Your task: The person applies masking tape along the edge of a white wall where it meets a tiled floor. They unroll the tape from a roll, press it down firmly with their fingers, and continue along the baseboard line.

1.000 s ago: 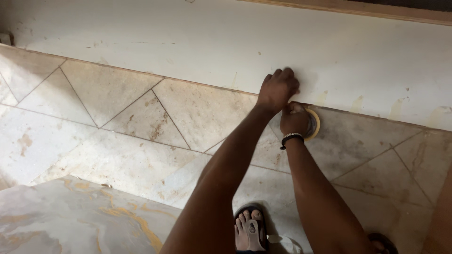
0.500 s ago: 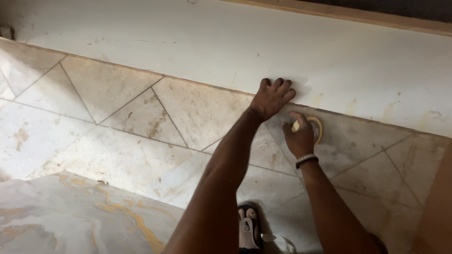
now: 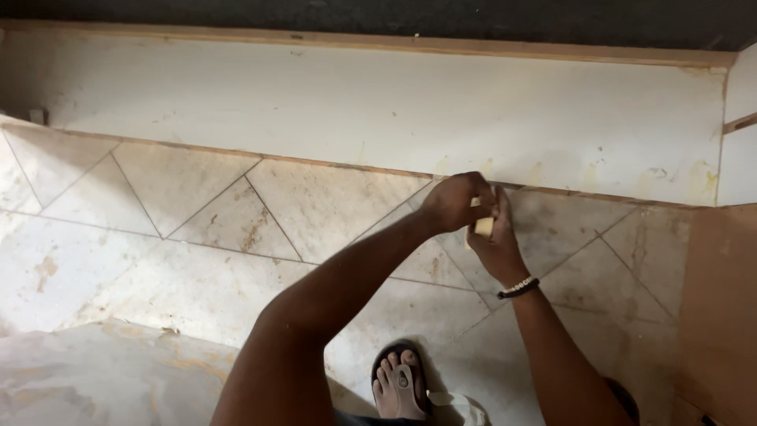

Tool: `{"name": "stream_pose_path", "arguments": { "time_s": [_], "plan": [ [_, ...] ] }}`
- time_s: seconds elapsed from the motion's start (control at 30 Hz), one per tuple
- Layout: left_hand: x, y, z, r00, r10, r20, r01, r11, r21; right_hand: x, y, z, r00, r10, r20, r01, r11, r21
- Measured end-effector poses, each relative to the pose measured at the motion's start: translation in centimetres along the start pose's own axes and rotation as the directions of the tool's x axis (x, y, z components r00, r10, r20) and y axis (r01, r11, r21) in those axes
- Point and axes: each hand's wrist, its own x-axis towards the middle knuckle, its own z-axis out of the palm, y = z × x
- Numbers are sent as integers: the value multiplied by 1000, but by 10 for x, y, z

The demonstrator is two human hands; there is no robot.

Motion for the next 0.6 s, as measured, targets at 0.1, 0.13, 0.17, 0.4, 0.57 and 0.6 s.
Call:
{"name": "stream_pose_path", "arguments": {
  "time_s": [0.1, 0.13, 0.17, 0.4, 0.57, 0.6],
  "plan": [
    [-13, 1, -9, 989, -150, -15, 149, 987, -66, 2, 0, 16, 997, -54, 46, 49, 993, 108],
    [-16, -1, -17, 984, -177, -33, 178, 984, 4, 4, -2, 25, 990, -131, 52, 125, 987, 102],
    [-18, -3, -27, 976, -209, -55, 213, 974, 73, 4, -3, 34, 977, -204, 62, 197, 975, 100],
    [-35, -8, -79, 922, -201, -330, 300, 911, 284, 16, -15, 92, 927, 370, 59, -373, 899, 228],
    [-8, -41, -79, 946, -229, -230, 316, 815, 486, 34, 4, 122, 913, 401, 77, -395, 819, 417],
    [-3, -53, -78, 950, -230, -211, 308, 799, 517, 40, 10, 128, 901, 431, 54, -412, 808, 420]
  ]
}}
